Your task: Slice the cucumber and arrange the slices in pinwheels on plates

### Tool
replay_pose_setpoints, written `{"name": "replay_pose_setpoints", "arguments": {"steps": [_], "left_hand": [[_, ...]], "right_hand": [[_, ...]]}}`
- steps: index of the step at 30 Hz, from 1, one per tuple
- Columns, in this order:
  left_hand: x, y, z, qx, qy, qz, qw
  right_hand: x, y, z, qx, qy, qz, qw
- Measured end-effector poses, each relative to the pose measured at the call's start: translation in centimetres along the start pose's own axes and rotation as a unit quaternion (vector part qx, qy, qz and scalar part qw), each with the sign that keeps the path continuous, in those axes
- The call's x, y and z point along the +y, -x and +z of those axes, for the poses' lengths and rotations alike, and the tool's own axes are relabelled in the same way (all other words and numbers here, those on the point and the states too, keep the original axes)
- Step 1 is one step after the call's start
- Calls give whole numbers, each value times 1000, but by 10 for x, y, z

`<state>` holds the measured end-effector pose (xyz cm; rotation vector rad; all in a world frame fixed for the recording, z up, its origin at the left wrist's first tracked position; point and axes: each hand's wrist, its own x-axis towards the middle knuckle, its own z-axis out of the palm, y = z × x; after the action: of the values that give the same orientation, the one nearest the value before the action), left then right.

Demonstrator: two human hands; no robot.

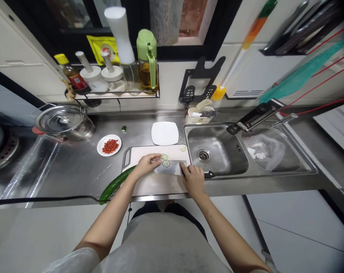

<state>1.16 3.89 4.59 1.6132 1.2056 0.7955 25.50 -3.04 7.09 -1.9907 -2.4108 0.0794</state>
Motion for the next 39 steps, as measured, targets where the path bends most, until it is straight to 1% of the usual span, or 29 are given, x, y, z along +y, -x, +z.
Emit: {"name": "replay_pose_setpoints", "arguments": {"steps": [3,5,8,11,13,15,18,22,25,30,34,36,39], "left_hand": [[18,-1,13,-57,-62,-18,996],[27,-1,19,-85,-113,-36,989],[33,-1,29,-95,-171,-36,980],[28,-1,40,-95,-181,-46,978],[21,-4,47,-82,-177,-77,978],[13,-11,51,-46,-189,-111,975],[3,-27,55,1,-235,-128,964],[-4,-48,60,4,-276,-105,955],[-8,-56,64,9,-296,-84,952],[-10,-60,68,14,-367,-45,929],[-8,-60,69,7,-398,-45,916],[-8,-60,67,8,-385,-52,922],[-10,-56,57,29,-322,-58,944]], "right_hand": [[4,4,5,40,4,-29,999],[8,9,11,60,5,-43,997],[14,17,20,74,8,-47,996],[21,24,26,62,8,-40,997],[26,27,27,45,7,-34,998],[31,30,27,29,4,-25,999],[39,32,27,12,-3,-12,1000],[48,31,27,-3,-8,-3,1000],[53,30,28,-8,-10,0,1000],[57,28,30,-13,-16,5,1000],[58,27,32,-9,-16,4,1000],[58,26,33,-4,-17,3,1000],[58,26,34,5,-25,2,1000]]}}
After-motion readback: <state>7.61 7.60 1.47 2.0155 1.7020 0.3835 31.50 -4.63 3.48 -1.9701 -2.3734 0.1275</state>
